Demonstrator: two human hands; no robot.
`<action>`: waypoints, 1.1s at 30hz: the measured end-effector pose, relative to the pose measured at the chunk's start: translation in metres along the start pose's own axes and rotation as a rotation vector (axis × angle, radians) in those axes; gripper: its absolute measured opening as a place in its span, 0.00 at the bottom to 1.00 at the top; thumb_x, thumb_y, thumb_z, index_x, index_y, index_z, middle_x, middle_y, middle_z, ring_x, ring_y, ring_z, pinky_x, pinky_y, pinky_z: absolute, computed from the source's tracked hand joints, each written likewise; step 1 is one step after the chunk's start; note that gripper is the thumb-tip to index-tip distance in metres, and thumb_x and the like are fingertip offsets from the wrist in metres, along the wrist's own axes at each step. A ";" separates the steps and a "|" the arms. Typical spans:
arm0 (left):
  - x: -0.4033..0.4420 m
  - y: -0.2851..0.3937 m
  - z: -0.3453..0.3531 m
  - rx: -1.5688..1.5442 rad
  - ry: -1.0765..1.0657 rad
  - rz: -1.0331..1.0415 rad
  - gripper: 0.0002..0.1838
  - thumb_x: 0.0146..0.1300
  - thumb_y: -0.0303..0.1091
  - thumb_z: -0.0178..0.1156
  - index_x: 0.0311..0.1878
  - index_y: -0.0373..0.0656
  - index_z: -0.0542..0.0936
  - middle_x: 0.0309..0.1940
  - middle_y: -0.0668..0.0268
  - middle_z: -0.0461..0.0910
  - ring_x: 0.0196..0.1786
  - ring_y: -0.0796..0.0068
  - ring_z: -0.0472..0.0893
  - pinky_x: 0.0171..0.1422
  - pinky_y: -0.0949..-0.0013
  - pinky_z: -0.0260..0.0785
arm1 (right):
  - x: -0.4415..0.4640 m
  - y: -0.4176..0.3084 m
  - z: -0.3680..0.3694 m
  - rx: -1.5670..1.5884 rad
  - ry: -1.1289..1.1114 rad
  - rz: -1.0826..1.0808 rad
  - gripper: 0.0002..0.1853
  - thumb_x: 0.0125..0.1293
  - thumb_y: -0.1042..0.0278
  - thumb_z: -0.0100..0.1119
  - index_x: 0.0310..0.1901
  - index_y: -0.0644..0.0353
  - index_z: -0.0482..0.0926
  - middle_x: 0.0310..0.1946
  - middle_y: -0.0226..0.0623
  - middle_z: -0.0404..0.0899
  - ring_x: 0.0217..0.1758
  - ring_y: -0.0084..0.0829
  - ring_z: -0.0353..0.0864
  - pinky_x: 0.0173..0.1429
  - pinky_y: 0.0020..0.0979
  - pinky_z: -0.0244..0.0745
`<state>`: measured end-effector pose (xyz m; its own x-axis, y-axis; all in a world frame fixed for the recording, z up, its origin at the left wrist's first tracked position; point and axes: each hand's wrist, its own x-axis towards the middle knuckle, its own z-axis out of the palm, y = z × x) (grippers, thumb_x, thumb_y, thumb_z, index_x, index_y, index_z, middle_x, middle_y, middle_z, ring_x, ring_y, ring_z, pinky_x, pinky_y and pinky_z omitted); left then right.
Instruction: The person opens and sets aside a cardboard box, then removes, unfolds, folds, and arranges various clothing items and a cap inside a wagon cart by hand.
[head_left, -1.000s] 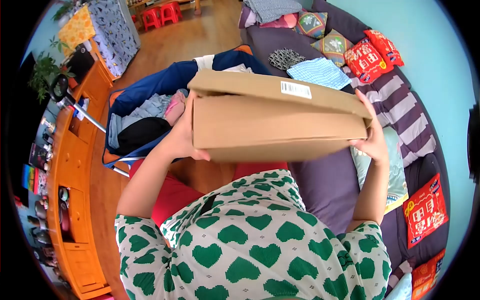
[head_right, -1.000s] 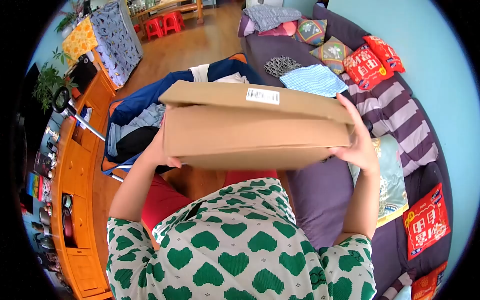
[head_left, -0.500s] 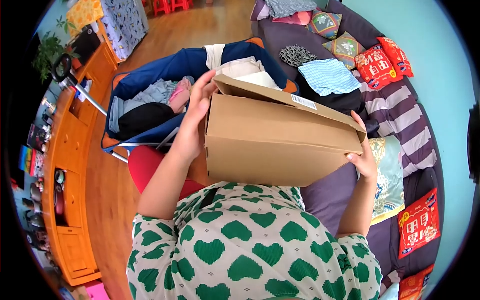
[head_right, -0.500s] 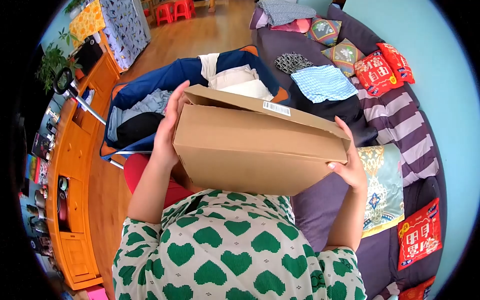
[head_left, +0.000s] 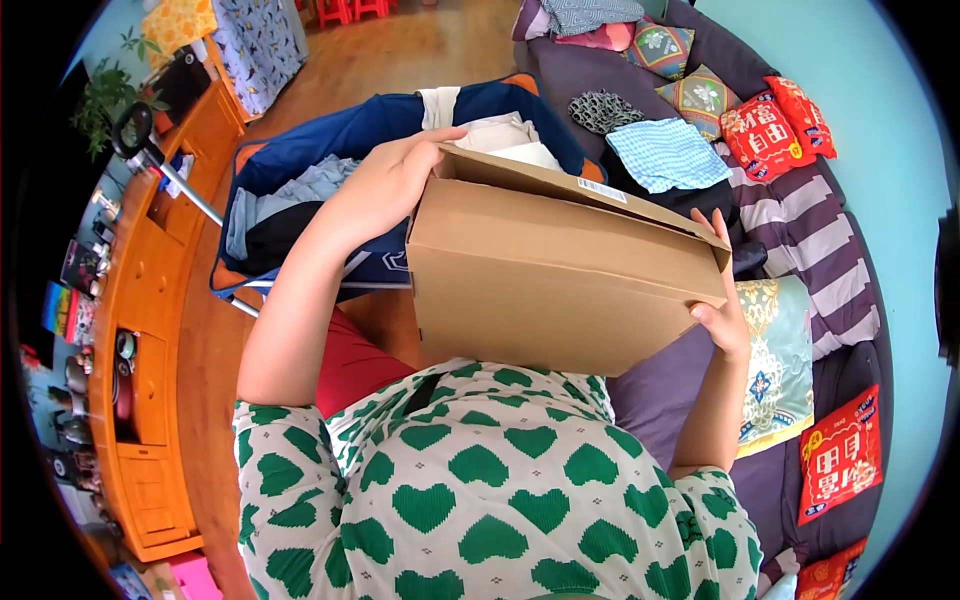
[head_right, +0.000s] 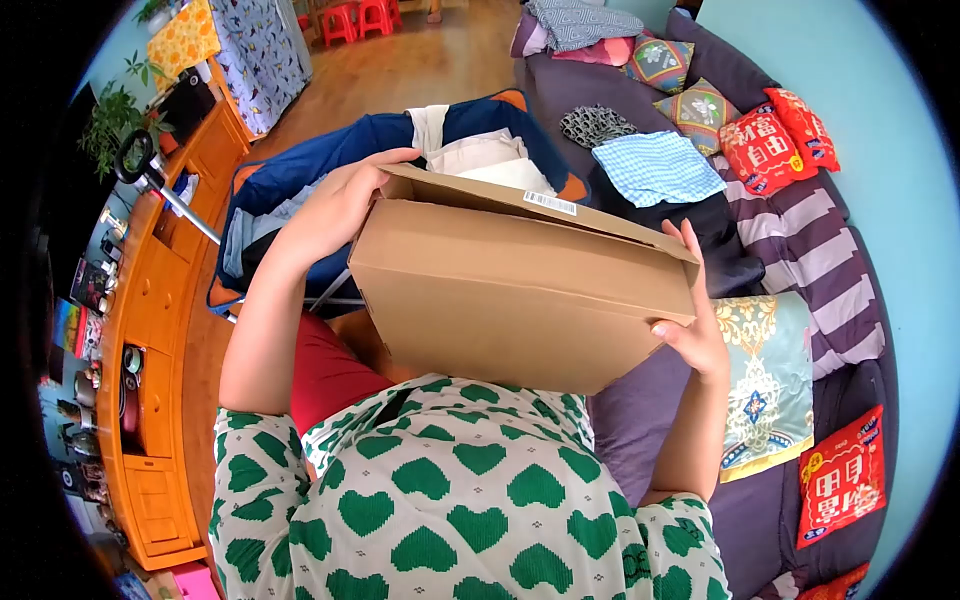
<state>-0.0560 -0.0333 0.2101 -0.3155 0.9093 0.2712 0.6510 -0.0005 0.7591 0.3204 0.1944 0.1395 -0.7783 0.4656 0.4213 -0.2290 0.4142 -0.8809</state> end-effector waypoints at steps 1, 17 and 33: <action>0.003 -0.001 0.001 0.050 0.055 0.010 0.27 0.72 0.41 0.39 0.60 0.32 0.79 0.52 0.49 0.83 0.55 0.63 0.82 0.65 0.69 0.68 | 0.001 0.000 0.000 -0.002 -0.005 -0.004 0.69 0.52 0.40 0.76 0.82 0.62 0.38 0.83 0.52 0.42 0.84 0.42 0.49 0.82 0.44 0.47; 0.014 0.007 -0.022 0.013 0.097 -0.126 0.23 0.70 0.39 0.44 0.37 0.25 0.79 0.28 0.59 0.81 0.33 0.73 0.78 0.43 0.67 0.73 | 0.000 0.018 -0.016 0.073 0.038 0.108 0.67 0.45 0.56 0.80 0.81 0.64 0.45 0.78 0.44 0.55 0.80 0.38 0.57 0.80 0.39 0.55; 0.002 0.020 -0.014 -0.439 -0.022 -0.315 0.47 0.72 0.78 0.32 0.67 0.40 0.69 0.46 0.65 0.82 0.36 0.79 0.80 0.38 0.76 0.70 | -0.009 0.047 -0.024 0.138 0.113 0.222 0.56 0.51 0.63 0.79 0.77 0.69 0.55 0.66 0.44 0.71 0.68 0.34 0.71 0.70 0.36 0.68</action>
<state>-0.0530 -0.0376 0.2344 -0.4311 0.9021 -0.0188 0.1760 0.1045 0.9788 0.3307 0.2279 0.0996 -0.7496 0.6208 0.2296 -0.1441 0.1856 -0.9720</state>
